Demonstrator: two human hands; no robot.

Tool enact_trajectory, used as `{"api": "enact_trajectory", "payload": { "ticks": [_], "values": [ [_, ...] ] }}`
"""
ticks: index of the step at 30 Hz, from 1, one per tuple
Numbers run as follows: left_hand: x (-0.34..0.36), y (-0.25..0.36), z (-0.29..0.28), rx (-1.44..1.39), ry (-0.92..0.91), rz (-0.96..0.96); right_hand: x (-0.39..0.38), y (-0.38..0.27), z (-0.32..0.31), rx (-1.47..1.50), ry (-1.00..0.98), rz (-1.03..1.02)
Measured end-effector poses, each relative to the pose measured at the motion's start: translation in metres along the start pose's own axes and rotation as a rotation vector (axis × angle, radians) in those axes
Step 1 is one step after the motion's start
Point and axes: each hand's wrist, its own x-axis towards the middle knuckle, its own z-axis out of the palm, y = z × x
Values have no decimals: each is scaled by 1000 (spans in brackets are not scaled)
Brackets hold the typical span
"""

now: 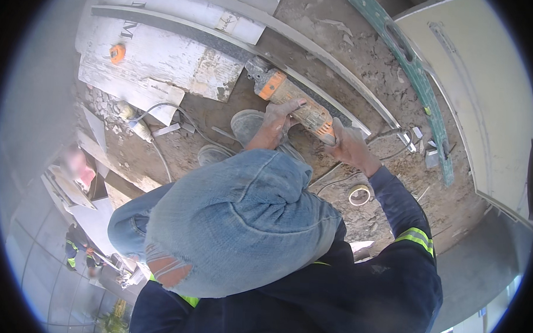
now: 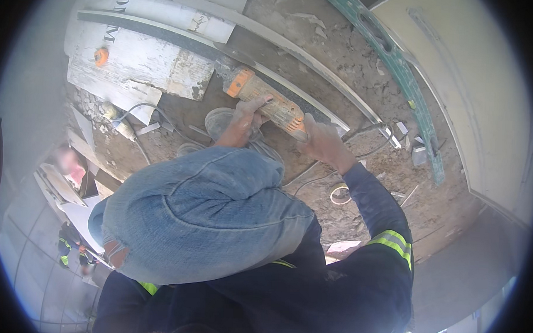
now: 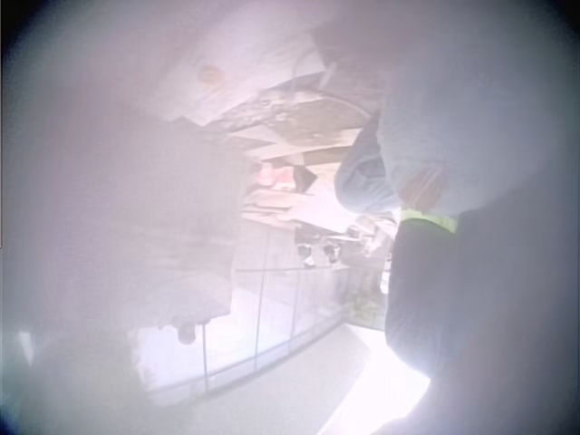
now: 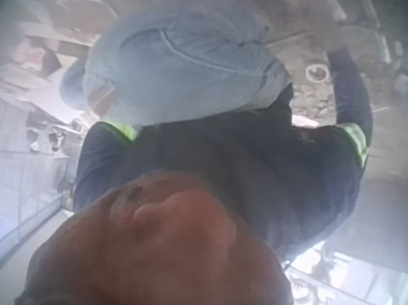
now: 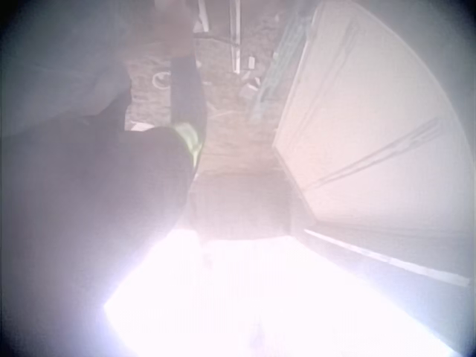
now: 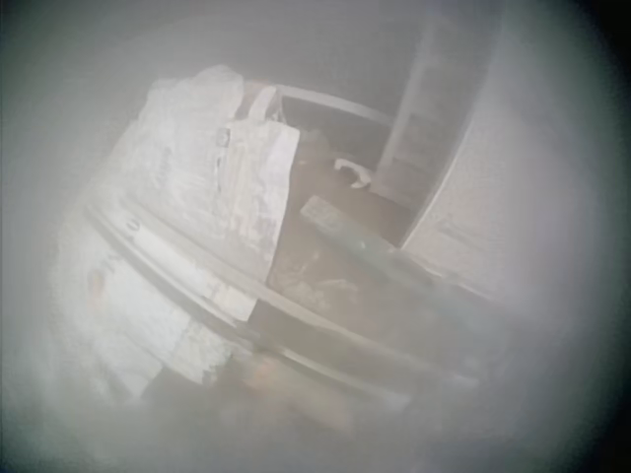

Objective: The person measures and cuts a metal strip using an angle grinder, then fits and secures it along a window frame using a hammer. The task involves handling metal strips, tiles, and tools in a construction setting.

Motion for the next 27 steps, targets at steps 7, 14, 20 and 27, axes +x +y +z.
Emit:
{"api": "enact_trajectory", "payload": {
  "ticks": [7,14,20,27],
  "values": [
    [-1,-20,6,10,-57,-54,-23,10,-3,-10,123,-71],
    [-2,-21,5,7,-171,-82,-30,21,1,-17,122,-69],
    [3,-33,2,28,-222,-169,-44,33,5,-11,129,-91],
    [4,-38,3,31,-279,-292,-55,36,-5,20,47,12]
  ]
}}
